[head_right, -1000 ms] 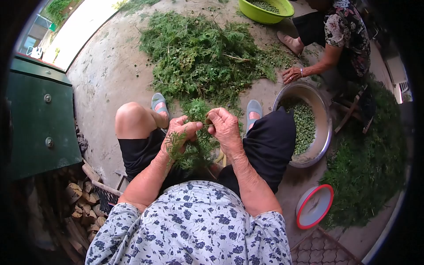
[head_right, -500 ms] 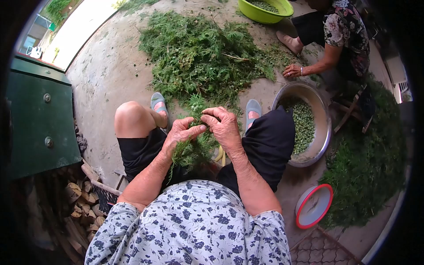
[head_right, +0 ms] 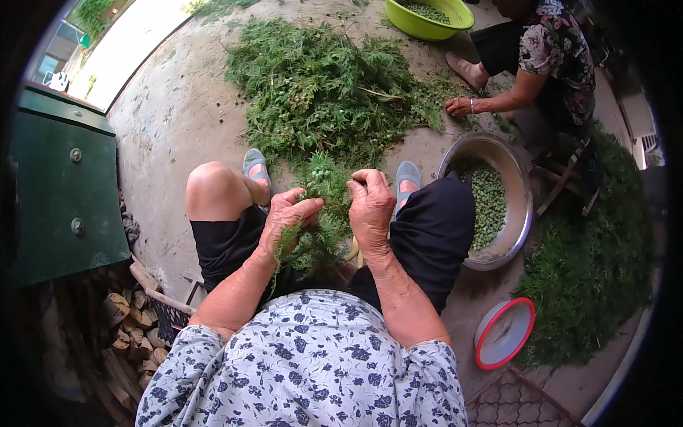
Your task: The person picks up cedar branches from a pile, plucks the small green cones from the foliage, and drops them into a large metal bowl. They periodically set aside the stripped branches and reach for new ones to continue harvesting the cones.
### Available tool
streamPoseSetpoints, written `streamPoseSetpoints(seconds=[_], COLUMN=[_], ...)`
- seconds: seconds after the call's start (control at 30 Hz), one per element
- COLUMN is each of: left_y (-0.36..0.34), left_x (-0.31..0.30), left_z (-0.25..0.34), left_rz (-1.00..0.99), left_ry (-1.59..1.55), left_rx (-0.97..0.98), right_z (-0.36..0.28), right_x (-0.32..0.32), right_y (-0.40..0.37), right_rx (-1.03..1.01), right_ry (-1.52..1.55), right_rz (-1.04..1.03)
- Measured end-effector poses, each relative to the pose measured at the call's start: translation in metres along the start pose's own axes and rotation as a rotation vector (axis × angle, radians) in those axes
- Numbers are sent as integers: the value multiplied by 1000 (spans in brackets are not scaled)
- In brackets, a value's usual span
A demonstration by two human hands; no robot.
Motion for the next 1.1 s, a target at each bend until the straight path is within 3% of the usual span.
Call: streamPoseSetpoints(seconds=[0.03,0.07,0.13,0.23,0.27,0.33,0.5,0.63,0.73,0.83,0.97,1.1], left_y=[0,-1,-1,0,1,1,-4,-1,2,4,4,8], left_x=[0,-2,-2,-1,-1,0,6,6,3,6,4,0], left_z=[0,0,0,-1,-3,-4,4,-2,-9,-7,-6,-14], left_rz=[0,13,26,14,0,-18,-79,-141,-156,-188,-211,-249], left_ry=[0,-12,-25,-3,20,47,156,221,240,462,405,370], left_rx=[1,2,3,32,27,20,-33,-22,-24,70,86,80], right_z=[8,15,10,0,1,-1,-1,4,4,-18,-15,-11], right_x=[-3,-2,5,14,13,18,27,25,12,11,19,22], right_y=[6,9,10,5,4,-3,-6,-2,9,10,2,-1], right_rx=[345,498,620,697,698,657,541,515,511,238,95,48], right_ry=[226,388,945,1207,1208,947,689,717,804,449,351,354], right_rz=[-80,-164,-102,-286,-286,-518,-610,-552,-393,-638,-774,-748])
Point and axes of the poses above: each hand's wrist, its own y-axis towards the middle knuckle, its own x-axis out of the palm, z = x × y, the point moved 6 cm from there along y, towards the middle knuckle, and after that the axes turned 2 degrees about -y, right-handed, at the moved point
